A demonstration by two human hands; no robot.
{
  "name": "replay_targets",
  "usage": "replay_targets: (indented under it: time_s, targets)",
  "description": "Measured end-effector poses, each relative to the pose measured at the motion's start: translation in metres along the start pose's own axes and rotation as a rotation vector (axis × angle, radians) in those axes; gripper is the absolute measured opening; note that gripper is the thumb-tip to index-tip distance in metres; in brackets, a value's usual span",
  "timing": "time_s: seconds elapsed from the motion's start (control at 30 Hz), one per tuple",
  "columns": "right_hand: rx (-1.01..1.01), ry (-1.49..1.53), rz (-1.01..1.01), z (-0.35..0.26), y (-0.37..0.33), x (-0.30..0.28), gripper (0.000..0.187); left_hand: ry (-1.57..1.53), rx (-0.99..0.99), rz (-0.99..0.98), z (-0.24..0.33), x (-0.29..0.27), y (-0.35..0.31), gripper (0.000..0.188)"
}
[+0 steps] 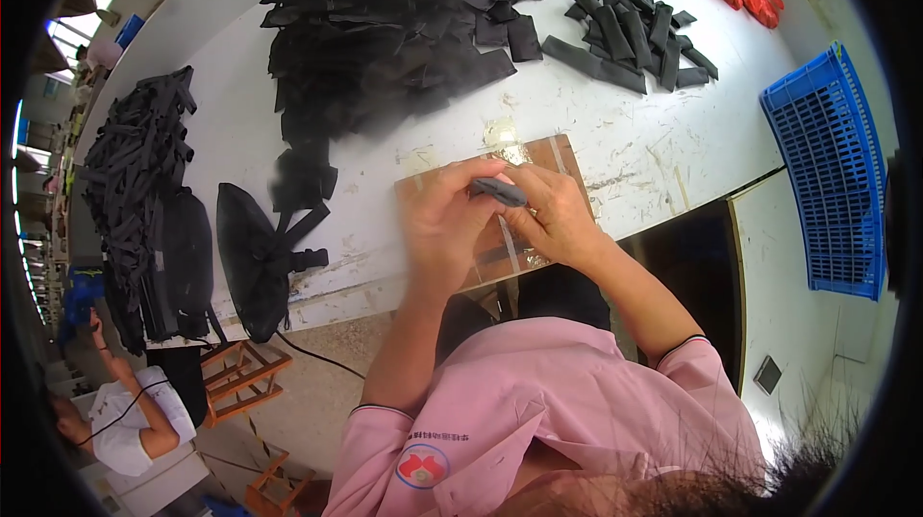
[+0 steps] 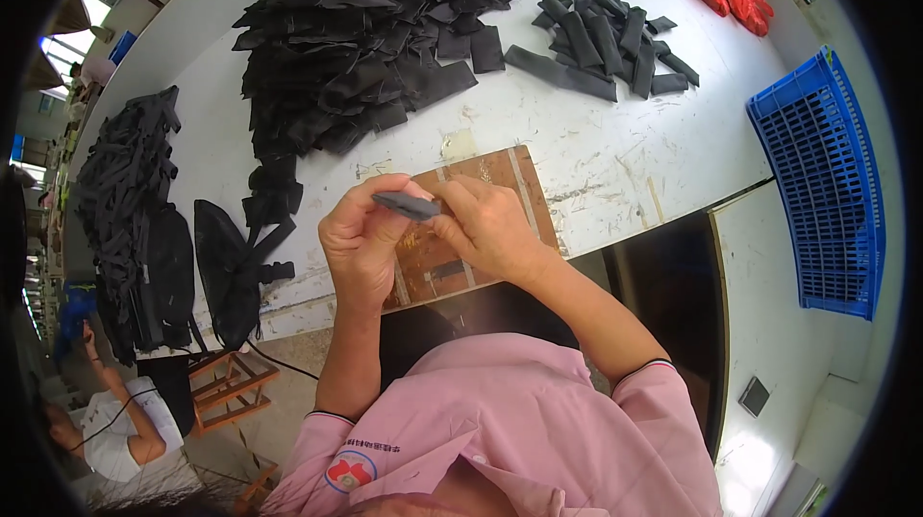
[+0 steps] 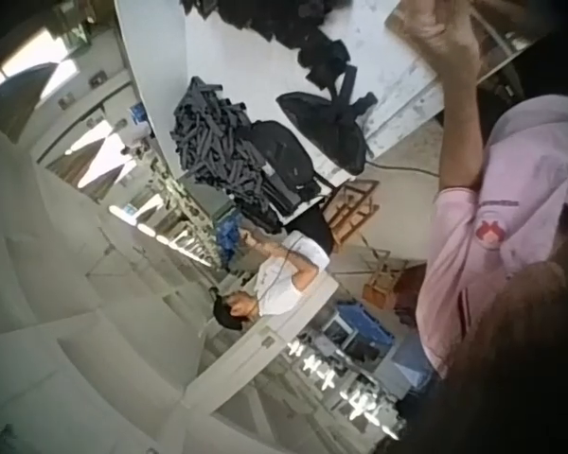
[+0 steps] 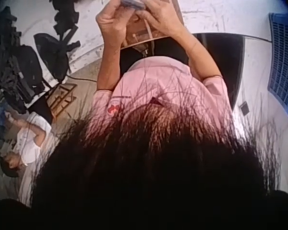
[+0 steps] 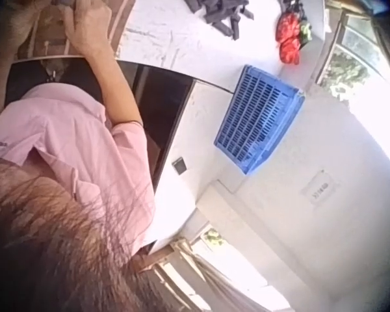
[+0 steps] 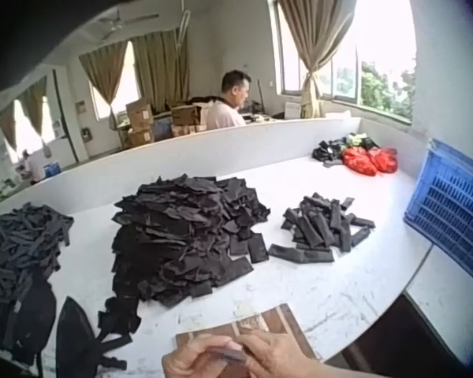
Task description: Assembling and gluing small black material strips at a workshop table.
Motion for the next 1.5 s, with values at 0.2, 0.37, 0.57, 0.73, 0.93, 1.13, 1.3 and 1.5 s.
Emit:
replay_targets:
  time_s: [0.2,0.37,0.57,0.73,0.93,1.13,1.3,1.5]
  targets:
    - [-0.024,-0.041,-0.046,0.004,0.0,0.004,0.017,-0.153,0.002,-0.001,0.0,-0.005,-0.002,0.021]
    - [0.059,0.043,-0.06,0.019,-0.01,0.016,0.017,-0.191,-0.122,0.031,-0.01,-0.003,-0.003,0.021]
    - [0.043,0.051,-0.056,0.003,-0.002,0.001,0.018,0.146,0.021,-0.126,0.011,0.003,0.012,0.011]
    - [0.075,0.081,-0.057,0.016,-0.013,0.023,0.012,0.385,0.114,-0.163,-0.005,-0.006,0.007,0.007]
    - [0.083,0.267,-0.063,0.026,-0.015,0.022,0.012,0.444,0.101,-0.177,0.005,-0.001,0.01,0.007]
    - [0.087,0.017,-0.167,0.014,-0.01,0.015,0.018,0.276,0.085,-0.012,0.005,-0.003,0.005,0.012]
    - [0.014,-0.07,-0.142,0.003,-0.002,0.006,0.022,-0.043,0.131,0.114,0.011,-0.006,0.001,0.014]
    - [0.0,-0.14,-0.16,0.003,0.001,0.003,0.026,-0.413,-0.018,0.206,0.004,-0.022,-0.004,0.012]
Point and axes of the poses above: each hand's wrist, its own y-axis towards the middle knuckle, its own x-axis out of the palm, z = x × y, the point moved 3 cm from there along y, towards the middle knuckle, and after that the axes turned 3 degrees about y, right-handed, at the moved point
